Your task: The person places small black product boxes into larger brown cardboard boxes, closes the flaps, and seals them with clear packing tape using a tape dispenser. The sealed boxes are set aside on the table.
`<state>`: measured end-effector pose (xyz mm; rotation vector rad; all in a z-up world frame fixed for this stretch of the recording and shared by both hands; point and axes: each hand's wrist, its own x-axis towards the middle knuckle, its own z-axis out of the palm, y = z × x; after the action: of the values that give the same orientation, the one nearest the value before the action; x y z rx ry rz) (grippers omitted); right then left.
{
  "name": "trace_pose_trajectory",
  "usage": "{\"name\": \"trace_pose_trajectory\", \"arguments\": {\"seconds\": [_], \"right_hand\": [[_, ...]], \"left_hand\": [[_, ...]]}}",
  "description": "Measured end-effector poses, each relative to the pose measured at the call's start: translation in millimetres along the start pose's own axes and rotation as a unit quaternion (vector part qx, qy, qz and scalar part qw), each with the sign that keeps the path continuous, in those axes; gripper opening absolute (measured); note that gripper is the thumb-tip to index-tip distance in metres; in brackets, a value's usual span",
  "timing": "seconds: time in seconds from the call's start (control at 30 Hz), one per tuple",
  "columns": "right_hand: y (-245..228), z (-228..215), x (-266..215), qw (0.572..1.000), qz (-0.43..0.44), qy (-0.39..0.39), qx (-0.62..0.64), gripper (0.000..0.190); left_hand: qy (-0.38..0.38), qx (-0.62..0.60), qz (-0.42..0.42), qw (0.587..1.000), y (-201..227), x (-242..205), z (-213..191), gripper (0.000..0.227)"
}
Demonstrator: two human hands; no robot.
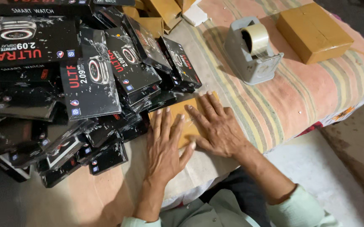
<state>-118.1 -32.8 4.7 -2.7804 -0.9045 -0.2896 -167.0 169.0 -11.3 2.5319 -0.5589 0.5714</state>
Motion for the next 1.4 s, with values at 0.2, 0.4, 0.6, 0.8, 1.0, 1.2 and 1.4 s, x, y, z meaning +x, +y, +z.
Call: {"name": "trace_pose_trajectory", "arguments": {"seconds": [0.2,0.4,0.6,0.8,1.0,1.2,1.4], "right_hand": [[15,-1,1,0.998,-0.061,-0.022,-0.01,0.094],[43,-4,-7,0.985,-0.148,-0.06,0.072,0.072],[39,-9,0,0.969,-0.126,-0.02,0.21,0.077],[4,21,32,0.99,0.135,0.026,-0.02,0.062],[11,31,56,0.97,0.239,-0.03,0.011,0.05],[36,30,63,0.956,0.29,-0.006,0.042,0.082],[43,21,45,0.907,0.355,-0.006,0.226,0.1]], "left_hand": [[-0.085,0.007,-0.075,0.994,4,2,2,0.094],[-0.093,0.019,-0.051,0.994,-4,-13,2,0.077],[-0.064,0.046,-0.143,0.987,15,5,11,0.054],[-0.046,0.157,-0.191,0.968,21,44,33,0.056],[-0.104,0.108,-0.259,0.954,-2,63,31,0.054],[-0.025,0.154,-0.237,0.959,-18,72,37,0.049],[-0.047,0.08,-0.222,0.971,-23,60,23,0.059]]}}
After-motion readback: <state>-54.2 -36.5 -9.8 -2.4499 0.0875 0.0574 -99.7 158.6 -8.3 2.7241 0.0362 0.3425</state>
